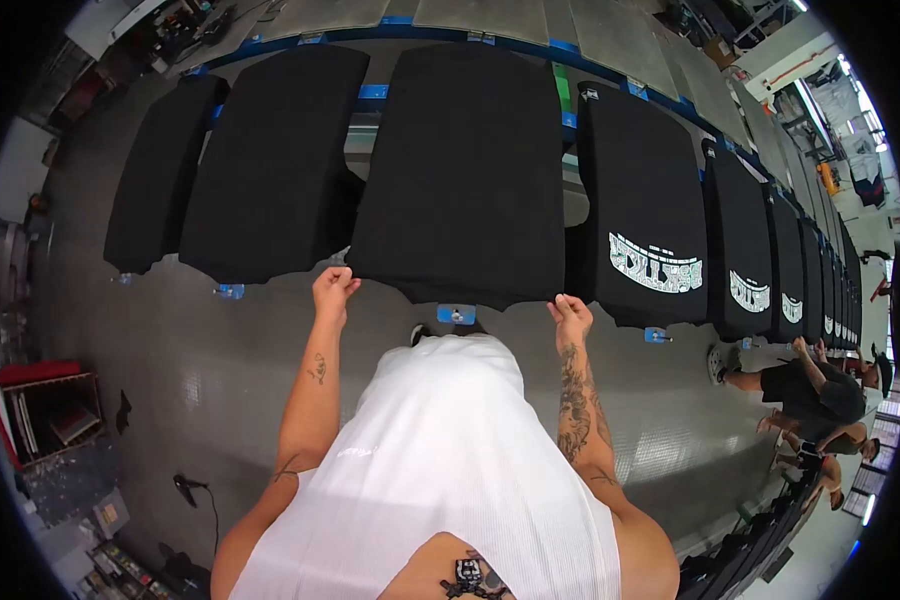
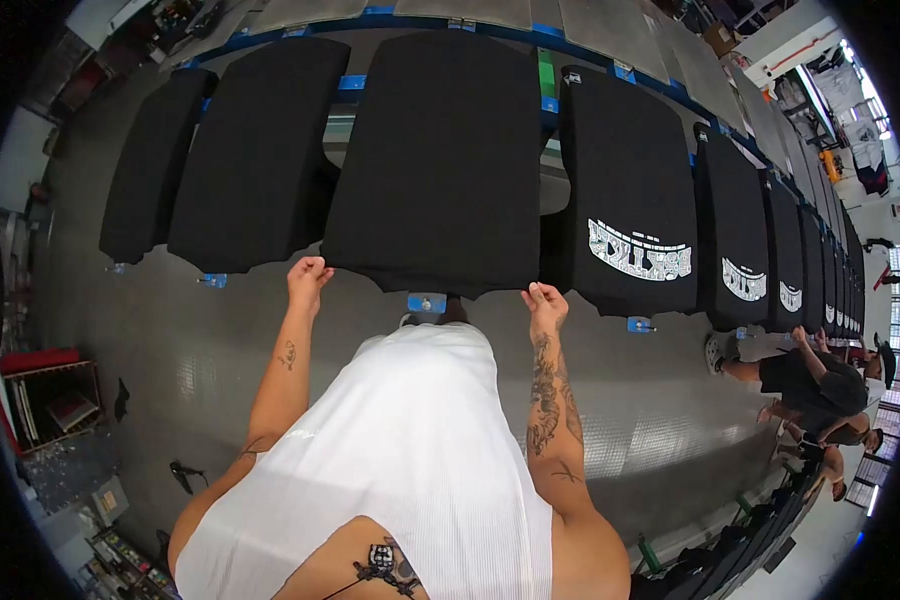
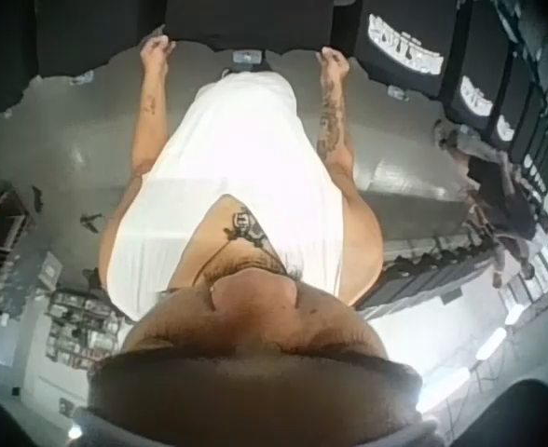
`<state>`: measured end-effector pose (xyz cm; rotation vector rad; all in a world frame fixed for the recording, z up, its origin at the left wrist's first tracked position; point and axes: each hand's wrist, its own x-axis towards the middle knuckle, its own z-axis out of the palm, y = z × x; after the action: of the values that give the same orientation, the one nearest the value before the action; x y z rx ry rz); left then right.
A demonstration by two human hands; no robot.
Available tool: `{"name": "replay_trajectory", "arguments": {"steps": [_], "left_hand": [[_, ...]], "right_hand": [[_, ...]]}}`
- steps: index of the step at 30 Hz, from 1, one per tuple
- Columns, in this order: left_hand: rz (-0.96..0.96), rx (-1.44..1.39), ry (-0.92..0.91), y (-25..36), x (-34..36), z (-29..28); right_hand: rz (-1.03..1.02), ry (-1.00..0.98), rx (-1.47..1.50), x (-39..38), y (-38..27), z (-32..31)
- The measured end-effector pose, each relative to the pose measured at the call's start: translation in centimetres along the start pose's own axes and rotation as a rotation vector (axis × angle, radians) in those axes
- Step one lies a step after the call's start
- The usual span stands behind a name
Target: Placing black t-shirts onto the platens of a screen printing machine.
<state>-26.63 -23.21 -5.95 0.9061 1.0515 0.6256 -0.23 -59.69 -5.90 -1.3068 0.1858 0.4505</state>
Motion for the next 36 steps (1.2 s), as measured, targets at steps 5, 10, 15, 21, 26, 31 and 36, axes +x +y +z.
{"name": "replay_trajectory", "arguments": {"steps": [5,10,15,21,26,31,36], "left_hand": [[-0.012,0.185,-0.008,0.0,-1.5,0.4],[-0.374,0.089,0.026,1.0,-3.3,1.6],[-0.391,-0.320,0.032,-1.4,-1.6,1.6],[-0.265,-0.224,0.176,-1.4,-2.5,1.5],[-0.381,-0.186,0.133,-0.3,-2.0,2.4],[-0.385,-0.389,0.141,-1.3,-0.9,1.8],[-0.347,-0.261,0.123,-2.0,-1.0,0.7]], "right_hand": [[0.009,0.059,-0.234,-1.1,-0.2,0.2],[0.386,0.112,-0.133,-2.9,-2.2,1.6],[0.422,0.124,0.341,-1.1,0.9,1.5],[0.254,0.219,0.256,-1.3,1.8,1.3],[0.475,0.218,0.295,-1.0,-0.5,1.8],[0.406,0.139,0.355,-0.4,0.1,2.2],[0.440,0.166,0.383,-0.8,0.0,1.9]]}}
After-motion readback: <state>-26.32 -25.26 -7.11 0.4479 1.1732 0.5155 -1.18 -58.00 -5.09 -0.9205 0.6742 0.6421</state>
